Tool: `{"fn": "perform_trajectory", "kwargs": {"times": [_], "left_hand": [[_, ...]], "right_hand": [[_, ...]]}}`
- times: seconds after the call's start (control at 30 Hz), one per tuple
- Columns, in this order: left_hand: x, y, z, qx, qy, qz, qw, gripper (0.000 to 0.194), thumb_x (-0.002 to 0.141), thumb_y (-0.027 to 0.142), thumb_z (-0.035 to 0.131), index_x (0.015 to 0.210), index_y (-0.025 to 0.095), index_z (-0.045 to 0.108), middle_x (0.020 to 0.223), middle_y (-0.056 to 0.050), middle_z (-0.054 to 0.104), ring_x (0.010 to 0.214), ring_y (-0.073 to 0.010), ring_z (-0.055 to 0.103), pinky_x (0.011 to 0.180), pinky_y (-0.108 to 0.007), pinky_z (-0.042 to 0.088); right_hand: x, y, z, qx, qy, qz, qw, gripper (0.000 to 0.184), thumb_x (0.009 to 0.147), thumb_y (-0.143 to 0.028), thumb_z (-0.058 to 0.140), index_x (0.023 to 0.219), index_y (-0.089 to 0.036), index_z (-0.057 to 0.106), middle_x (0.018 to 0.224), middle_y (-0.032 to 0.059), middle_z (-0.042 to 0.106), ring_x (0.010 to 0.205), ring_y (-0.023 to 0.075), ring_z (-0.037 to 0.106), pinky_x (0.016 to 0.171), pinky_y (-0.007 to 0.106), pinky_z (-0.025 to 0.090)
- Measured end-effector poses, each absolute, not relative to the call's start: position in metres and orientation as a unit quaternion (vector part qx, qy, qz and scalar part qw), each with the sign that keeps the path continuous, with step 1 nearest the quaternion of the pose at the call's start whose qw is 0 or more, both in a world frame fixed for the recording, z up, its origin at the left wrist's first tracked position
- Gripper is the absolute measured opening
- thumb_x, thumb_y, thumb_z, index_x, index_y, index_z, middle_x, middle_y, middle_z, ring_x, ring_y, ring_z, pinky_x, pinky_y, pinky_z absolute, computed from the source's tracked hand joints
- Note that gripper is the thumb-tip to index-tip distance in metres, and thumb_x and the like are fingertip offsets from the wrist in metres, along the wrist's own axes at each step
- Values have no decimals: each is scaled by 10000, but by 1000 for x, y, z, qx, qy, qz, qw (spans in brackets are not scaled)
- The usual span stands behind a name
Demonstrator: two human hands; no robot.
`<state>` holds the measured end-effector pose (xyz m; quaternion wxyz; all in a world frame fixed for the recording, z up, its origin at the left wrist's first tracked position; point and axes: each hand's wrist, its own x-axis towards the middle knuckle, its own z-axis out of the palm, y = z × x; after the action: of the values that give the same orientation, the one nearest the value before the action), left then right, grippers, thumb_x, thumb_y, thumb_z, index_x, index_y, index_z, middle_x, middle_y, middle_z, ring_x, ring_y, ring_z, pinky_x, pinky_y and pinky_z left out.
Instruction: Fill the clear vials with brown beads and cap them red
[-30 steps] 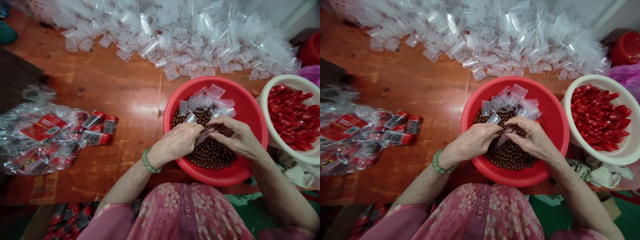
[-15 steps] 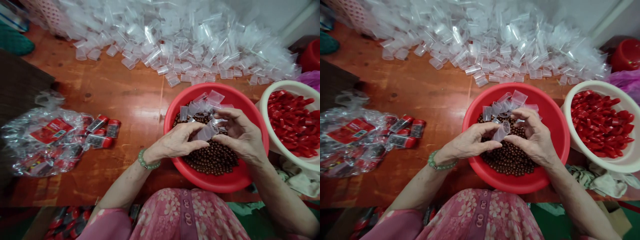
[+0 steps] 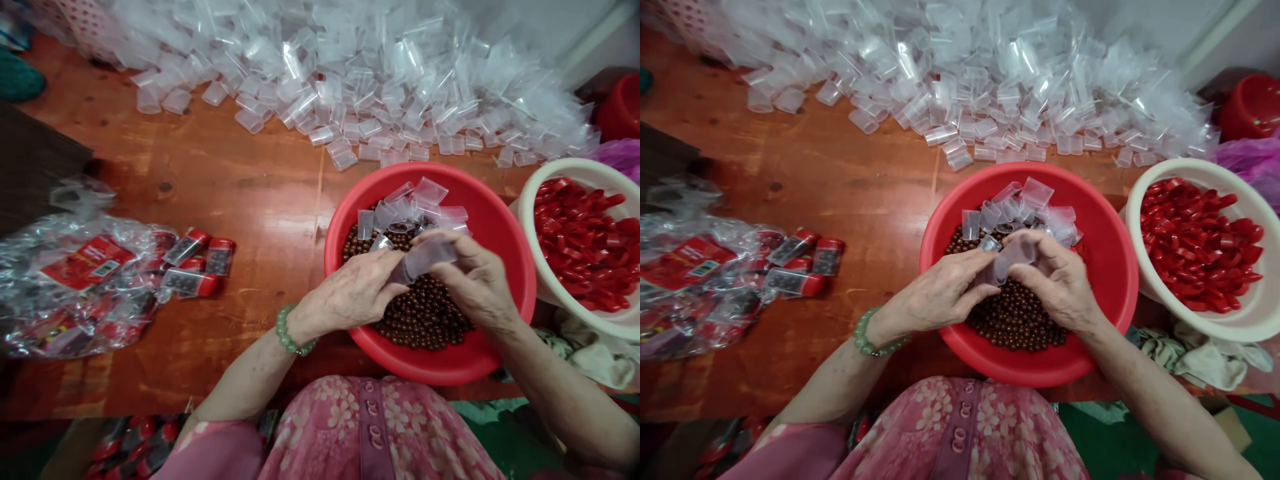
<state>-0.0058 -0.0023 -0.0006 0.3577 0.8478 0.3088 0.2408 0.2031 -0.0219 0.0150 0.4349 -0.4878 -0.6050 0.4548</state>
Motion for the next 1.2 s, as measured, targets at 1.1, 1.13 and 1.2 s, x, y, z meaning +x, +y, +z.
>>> {"fn": "perform_trajectory", "kwargs": {"times": [1.1,1.13,1.2], "left_hand": [[22,28,-4,817,506,164,221,592,1019,590,341,1299,125,576,1092,-167,700,985,-280,686,885,-368,522],[23,29,-8,813,506,190,215,628,1005,613,363,1354,123,541,1147,-178,687,1031,-292,678,908,-375,517],[23,30,-14,811,502,222,203,681,984,623,419,1433,115,478,1254,-205,647,1134,-326,644,972,-409,497]], "right_hand": [[193,-6,-3,-356,-806,467,77,333,844,-289,760,1155,-177,723,824,5,719,734,161,648,703,275,522],[195,-7,0,-366,-783,494,92,363,841,-333,769,1168,-183,722,751,-20,685,657,140,609,637,255,500],[198,-10,7,-386,-744,533,116,419,834,-408,775,1188,-189,720,670,-45,631,579,119,548,566,239,468]]}}
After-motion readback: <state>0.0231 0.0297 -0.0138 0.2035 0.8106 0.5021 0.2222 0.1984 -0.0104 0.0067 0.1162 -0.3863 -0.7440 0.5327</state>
